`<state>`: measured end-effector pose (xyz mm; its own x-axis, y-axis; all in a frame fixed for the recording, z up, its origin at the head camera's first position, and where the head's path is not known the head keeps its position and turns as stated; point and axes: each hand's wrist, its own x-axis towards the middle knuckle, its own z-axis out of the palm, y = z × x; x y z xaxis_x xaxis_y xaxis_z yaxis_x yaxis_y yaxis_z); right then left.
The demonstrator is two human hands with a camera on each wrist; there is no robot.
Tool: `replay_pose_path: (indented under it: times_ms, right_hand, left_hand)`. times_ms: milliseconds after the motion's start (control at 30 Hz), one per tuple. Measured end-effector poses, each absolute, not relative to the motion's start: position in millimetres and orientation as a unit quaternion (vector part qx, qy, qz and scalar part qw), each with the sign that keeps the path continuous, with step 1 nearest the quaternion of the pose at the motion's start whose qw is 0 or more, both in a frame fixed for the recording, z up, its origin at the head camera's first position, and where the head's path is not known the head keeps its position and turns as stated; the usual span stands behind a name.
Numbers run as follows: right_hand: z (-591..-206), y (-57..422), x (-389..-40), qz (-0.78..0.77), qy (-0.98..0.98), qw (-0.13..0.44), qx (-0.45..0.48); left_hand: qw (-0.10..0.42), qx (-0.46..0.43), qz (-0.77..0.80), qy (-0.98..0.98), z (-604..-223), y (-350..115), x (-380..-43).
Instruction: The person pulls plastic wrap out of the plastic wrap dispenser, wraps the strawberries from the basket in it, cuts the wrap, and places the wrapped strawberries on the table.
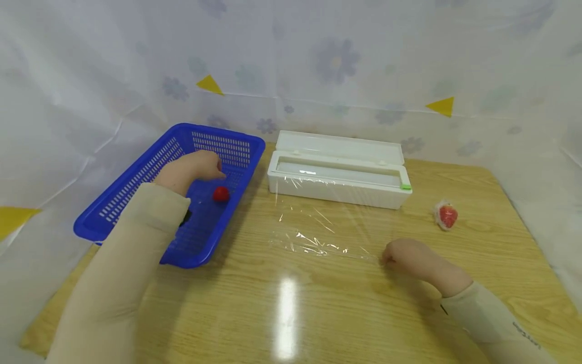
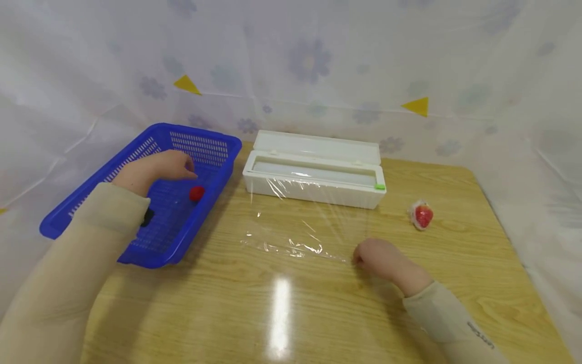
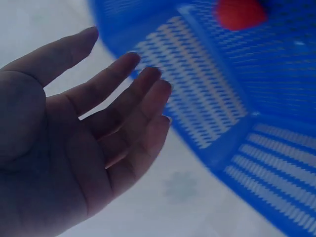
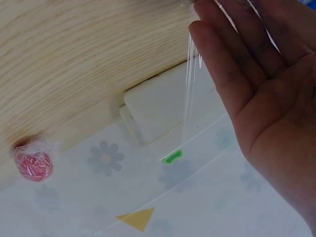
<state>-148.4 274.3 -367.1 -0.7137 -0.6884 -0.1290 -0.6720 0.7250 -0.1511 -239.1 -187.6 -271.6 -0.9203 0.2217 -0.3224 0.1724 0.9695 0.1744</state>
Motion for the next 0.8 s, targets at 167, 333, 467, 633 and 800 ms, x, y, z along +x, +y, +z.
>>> replay_pose_path:
  times_ms: [167, 333, 467, 633, 800]
  right_hand:
    - [-366, 274, -148, -0.052, 0.927, 0.099, -0.358]
    - [-366, 274, -146, -0.050, 0.931, 0.107, -0.347]
    - [-366, 273, -145, -0.051, 0.933, 0.105, -0.340]
    - [-368, 274, -143, -0.050, 0.931, 0.098, -0.347]
    - [-370, 274, -143, -0.048, 0.931, 0.093, -0.349]
  left_hand:
    - [0.199, 0.119, 0.094, 0.968, -325, -219, -275]
    - [0.267, 0.098, 0.103, 0.953, -324, -205, -264]
    - [0.269, 0.098, 0.097, 0.953, -330, -203, -263]
    - [0.263, 0.128, 0.090, 0.952, -356, -217, -281]
    - [0.257, 0.131, 0.072, 0.955, -337, -200, -260]
